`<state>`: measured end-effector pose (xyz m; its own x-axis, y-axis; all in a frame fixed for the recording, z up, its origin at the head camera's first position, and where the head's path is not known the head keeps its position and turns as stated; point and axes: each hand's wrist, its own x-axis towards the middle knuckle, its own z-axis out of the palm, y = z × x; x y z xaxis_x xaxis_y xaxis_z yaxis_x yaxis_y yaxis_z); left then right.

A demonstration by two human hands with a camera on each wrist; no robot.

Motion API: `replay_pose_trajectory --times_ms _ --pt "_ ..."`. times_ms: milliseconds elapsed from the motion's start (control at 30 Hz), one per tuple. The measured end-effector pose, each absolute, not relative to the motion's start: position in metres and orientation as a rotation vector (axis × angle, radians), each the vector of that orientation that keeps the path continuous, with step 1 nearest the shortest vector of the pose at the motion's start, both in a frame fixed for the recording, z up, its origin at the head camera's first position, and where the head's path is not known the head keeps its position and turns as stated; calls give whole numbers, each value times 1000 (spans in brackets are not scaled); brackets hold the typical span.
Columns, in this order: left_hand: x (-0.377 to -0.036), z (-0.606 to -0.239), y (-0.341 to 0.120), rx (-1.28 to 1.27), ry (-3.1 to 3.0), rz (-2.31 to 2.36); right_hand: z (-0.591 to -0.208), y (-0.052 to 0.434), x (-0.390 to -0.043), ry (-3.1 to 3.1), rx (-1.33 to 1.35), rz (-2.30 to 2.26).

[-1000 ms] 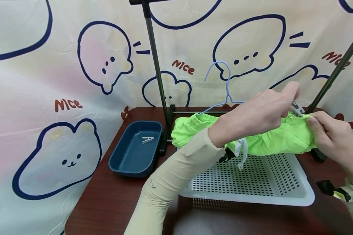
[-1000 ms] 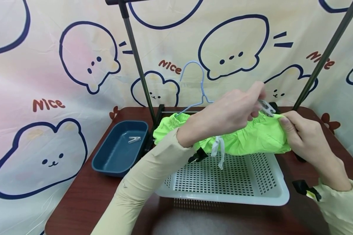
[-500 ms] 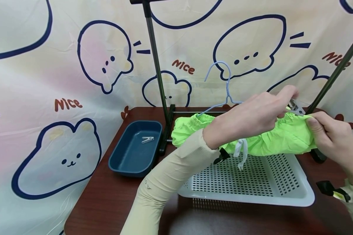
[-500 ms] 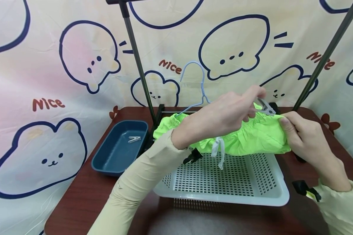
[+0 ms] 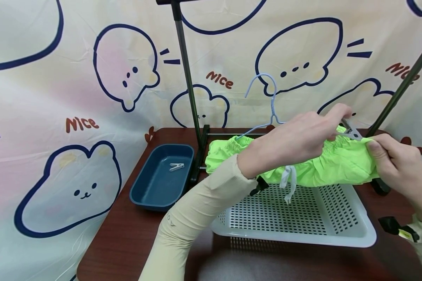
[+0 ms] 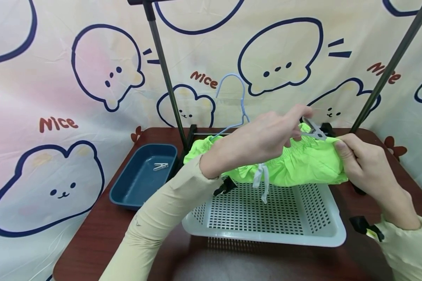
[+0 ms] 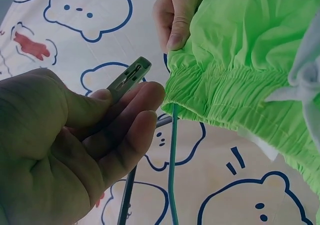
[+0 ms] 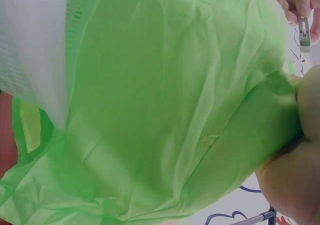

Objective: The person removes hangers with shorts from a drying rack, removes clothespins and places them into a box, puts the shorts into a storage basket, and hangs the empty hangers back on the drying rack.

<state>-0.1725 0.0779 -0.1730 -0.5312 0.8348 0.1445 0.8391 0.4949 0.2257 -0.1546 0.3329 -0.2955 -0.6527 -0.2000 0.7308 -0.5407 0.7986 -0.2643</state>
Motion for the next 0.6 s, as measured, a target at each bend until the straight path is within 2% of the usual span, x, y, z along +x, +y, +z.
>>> replay_pose_trajectory --times_ms 600 --pt "-170 -175 62 -1487 -2740 -416 -294 332 -153 -2249 573 607"
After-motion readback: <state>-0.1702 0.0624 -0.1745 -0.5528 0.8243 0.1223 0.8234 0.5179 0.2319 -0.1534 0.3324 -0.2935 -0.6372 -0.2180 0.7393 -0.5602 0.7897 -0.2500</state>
